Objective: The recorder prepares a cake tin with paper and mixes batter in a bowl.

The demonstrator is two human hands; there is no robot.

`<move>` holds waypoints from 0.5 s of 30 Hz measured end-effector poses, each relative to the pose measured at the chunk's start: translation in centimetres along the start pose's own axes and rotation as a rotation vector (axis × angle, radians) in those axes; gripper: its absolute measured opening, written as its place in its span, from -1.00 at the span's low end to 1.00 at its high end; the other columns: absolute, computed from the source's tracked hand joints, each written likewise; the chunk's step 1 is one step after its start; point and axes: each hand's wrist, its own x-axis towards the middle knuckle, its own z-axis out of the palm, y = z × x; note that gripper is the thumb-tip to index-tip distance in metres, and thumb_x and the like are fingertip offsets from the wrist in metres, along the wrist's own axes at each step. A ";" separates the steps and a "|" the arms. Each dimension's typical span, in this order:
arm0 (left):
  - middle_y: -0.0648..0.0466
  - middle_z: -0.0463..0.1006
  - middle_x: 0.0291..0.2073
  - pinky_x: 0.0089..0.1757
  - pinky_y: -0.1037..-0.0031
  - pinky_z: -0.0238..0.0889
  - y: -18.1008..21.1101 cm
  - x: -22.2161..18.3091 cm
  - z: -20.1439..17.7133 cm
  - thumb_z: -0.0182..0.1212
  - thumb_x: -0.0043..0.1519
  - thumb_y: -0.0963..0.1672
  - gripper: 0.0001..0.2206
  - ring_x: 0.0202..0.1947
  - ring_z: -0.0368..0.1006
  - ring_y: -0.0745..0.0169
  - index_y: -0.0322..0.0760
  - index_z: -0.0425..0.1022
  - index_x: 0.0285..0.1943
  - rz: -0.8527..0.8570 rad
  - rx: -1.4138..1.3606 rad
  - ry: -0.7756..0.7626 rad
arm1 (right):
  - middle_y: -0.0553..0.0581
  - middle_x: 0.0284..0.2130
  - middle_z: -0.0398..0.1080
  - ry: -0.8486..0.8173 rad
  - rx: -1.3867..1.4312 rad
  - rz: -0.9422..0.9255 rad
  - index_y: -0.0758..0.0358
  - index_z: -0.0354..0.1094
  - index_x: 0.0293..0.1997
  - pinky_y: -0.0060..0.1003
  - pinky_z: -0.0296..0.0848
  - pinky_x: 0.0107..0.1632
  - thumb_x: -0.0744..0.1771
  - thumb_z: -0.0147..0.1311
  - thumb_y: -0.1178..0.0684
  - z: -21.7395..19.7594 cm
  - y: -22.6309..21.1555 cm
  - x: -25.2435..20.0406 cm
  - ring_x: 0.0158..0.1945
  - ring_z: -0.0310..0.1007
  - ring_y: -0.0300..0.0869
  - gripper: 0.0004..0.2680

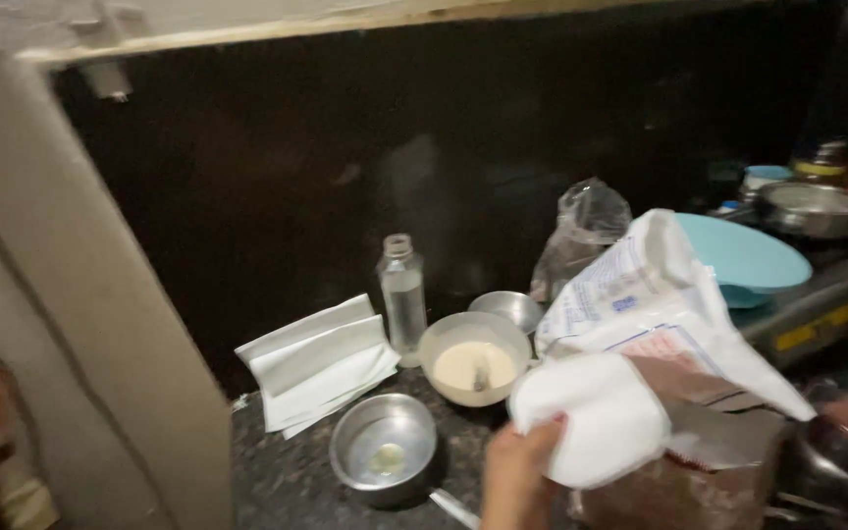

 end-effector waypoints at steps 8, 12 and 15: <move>-0.13 0.71 -0.20 -0.22 0.34 0.49 9.8 -1.6 -14.9 0.35 0.09 -0.20 -0.62 -0.26 0.66 0.08 -0.56 0.55 0.09 0.235 0.070 0.320 | 0.13 0.07 0.40 -0.486 0.329 0.213 0.22 0.22 0.29 -0.21 0.43 0.16 0.21 0.31 0.11 32.8 -8.0 -3.5 0.15 0.41 -0.15 -0.50; -0.11 0.72 -0.18 -0.20 0.38 0.49 9.1 2.7 -25.0 0.39 0.08 -0.22 -0.65 -0.24 0.65 0.11 -0.56 0.60 0.05 0.262 0.179 0.428 | 0.18 -0.31 0.42 -0.657 0.424 0.511 0.23 0.41 0.25 -0.13 0.24 -0.23 0.26 0.31 0.14 40.8 -5.0 -3.1 -0.24 0.37 -0.07 -0.60; -0.11 0.76 -0.21 -0.17 0.37 0.46 10.0 5.4 -30.9 0.45 0.12 -0.14 -0.67 -0.22 0.62 0.06 -0.45 0.67 0.02 0.568 0.576 0.637 | 0.12 -0.40 0.64 -0.411 0.077 0.110 0.28 0.57 -0.09 -0.25 0.54 -0.20 0.23 0.30 0.11 43.6 -6.5 -3.5 -0.31 0.62 -0.11 -0.79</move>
